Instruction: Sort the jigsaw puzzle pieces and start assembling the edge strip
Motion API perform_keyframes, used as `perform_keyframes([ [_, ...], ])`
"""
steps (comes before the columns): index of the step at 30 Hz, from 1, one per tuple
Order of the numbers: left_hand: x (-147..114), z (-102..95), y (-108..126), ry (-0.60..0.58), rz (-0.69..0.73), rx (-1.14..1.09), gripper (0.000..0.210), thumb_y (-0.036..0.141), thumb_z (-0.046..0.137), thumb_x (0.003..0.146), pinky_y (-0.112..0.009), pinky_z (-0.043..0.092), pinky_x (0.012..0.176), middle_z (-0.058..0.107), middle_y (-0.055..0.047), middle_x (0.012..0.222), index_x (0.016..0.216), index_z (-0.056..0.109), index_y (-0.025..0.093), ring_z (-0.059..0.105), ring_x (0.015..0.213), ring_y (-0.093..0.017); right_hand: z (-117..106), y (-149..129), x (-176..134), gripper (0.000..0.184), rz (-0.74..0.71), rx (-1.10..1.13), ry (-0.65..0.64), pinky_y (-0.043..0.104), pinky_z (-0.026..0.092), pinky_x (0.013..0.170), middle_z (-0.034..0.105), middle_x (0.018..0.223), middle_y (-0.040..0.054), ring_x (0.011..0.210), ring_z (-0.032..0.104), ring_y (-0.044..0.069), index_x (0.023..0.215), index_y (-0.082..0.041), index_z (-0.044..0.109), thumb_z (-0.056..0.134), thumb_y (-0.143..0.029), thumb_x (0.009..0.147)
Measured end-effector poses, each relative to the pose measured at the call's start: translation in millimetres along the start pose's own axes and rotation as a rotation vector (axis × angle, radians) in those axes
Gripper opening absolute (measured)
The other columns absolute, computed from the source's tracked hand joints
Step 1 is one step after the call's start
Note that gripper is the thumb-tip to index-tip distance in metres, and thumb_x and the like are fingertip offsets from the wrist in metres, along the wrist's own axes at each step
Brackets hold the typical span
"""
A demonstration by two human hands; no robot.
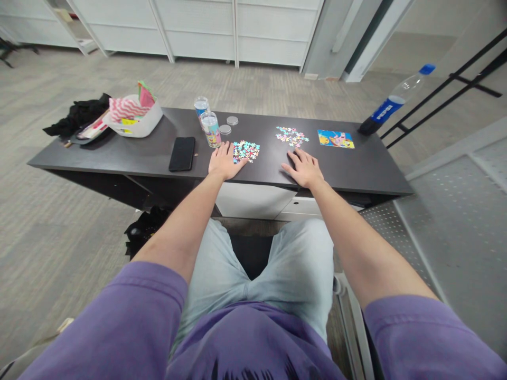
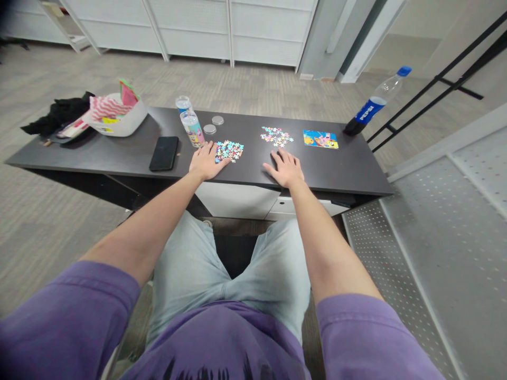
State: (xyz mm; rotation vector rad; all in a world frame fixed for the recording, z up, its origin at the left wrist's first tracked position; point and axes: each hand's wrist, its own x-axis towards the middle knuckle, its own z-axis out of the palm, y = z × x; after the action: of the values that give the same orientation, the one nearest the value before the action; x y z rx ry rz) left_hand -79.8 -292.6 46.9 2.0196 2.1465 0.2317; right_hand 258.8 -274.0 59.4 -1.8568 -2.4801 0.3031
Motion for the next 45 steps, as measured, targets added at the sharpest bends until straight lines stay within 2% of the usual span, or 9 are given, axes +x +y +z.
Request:
perform_keyframes([
  [7,-1.4,0.5,1.1,0.008,0.008,0.021,0.108,0.08,0.047,0.127,-0.057,0.027,0.172,0.03,-0.019,0.219,0.211,0.038,0.013,0.025,0.209,-0.039,-4.3,5.0,0.8,0.095,-0.121,-0.002,-0.038,0.049,0.015,0.167,0.029,0.219,0.0057,0.203,0.028,0.033,0.209,-0.017,0.04,0.037,-0.071,0.131],
  [11,-3.2,-0.9,2.4,0.006,0.0,0.034,0.111,0.084,0.048,0.127,-0.056,0.027,0.172,0.029,-0.019,0.219,0.211,0.037,0.013,0.025,0.209,-0.039,-5.7,4.1,-0.2,0.094,-0.112,-0.002,-0.028,0.052,0.017,0.167,0.026,0.22,0.0069,0.204,0.026,0.035,0.209,-0.018,0.038,0.042,-0.07,0.131],
  [16,-5.2,-2.9,4.0,-0.001,-0.004,0.035,0.113,0.083,0.05,0.126,-0.053,0.025,0.172,0.028,-0.02,0.219,0.211,0.035,0.009,0.024,0.209,-0.038,-6.2,0.6,-2.8,0.102,-0.071,0.002,-0.001,0.059,0.023,0.165,0.007,0.222,0.0123,0.206,0.015,0.043,0.212,-0.013,0.026,0.051,-0.068,0.13],
  [23,-0.9,2.5,1.0,0.029,0.01,0.005,0.113,0.081,0.055,0.124,-0.06,0.028,0.172,0.031,-0.021,0.217,0.211,0.037,0.01,0.027,0.208,-0.042,-5.9,1.0,-1.1,0.103,-0.052,-0.007,-0.005,0.056,0.015,0.169,0.008,0.222,0.0027,0.208,0.01,0.039,0.213,-0.023,0.027,0.051,-0.075,0.127],
  [26,-0.9,2.5,1.1,0.037,0.019,-0.007,0.113,0.081,0.055,0.124,-0.062,0.029,0.171,0.034,-0.022,0.216,0.21,0.039,0.011,0.028,0.208,-0.043,-6.2,1.3,0.8,0.103,-0.041,-0.022,-0.016,0.054,0.014,0.17,0.016,0.221,-0.0018,0.208,0.013,0.033,0.214,-0.031,0.029,0.051,-0.079,0.125],
  [30,-7.2,-4.7,5.7,-0.002,0.003,0.012,0.114,0.08,0.051,0.125,-0.059,0.026,0.172,0.029,-0.022,0.218,0.21,0.033,0.007,0.025,0.209,-0.042,-8.2,0.4,1.9,0.098,-0.057,-0.041,-0.039,0.057,0.016,0.17,0.025,0.22,0.004,0.207,0.02,0.036,0.21,-0.028,0.041,0.049,-0.078,0.126],
  [34,-14.1,-12.5,11.2,-0.024,-0.007,0.014,0.115,0.082,0.045,0.125,-0.055,0.023,0.173,0.027,-0.019,0.22,0.211,0.03,0.007,0.022,0.209,-0.039,-10.2,-0.3,1.5,0.103,-0.073,-0.052,-0.05,0.057,0.014,0.169,0.016,0.222,0.0111,0.207,0.015,0.038,0.212,-0.018,0.033,0.05,-0.075,0.128],
  [39,-15.5,-15.4,14.2,-0.038,-0.015,0.026,0.115,0.08,0.044,0.126,-0.056,0.022,0.173,0.026,-0.02,0.22,0.211,0.029,0.003,0.021,0.21,-0.039,-10.3,0.0,1.0,0.095,-0.073,-0.061,-0.052,0.058,0.017,0.169,0.026,0.22,0.0082,0.206,0.021,0.036,0.211,-0.026,0.039,0.048,-0.075,0.131],
  [45,-15.8,-14.2,13.6,-0.02,-0.009,0.039,0.113,0.08,0.041,0.125,-0.055,0.025,0.171,0.029,-0.018,0.219,0.211,0.032,0.007,0.024,0.209,-0.036,-11.0,-0.7,-0.6,0.102,-0.068,-0.058,-0.033,0.057,0.019,0.169,0.014,0.222,0.0093,0.207,0.014,0.039,0.214,-0.022,0.028,0.051,-0.075,0.13],
])
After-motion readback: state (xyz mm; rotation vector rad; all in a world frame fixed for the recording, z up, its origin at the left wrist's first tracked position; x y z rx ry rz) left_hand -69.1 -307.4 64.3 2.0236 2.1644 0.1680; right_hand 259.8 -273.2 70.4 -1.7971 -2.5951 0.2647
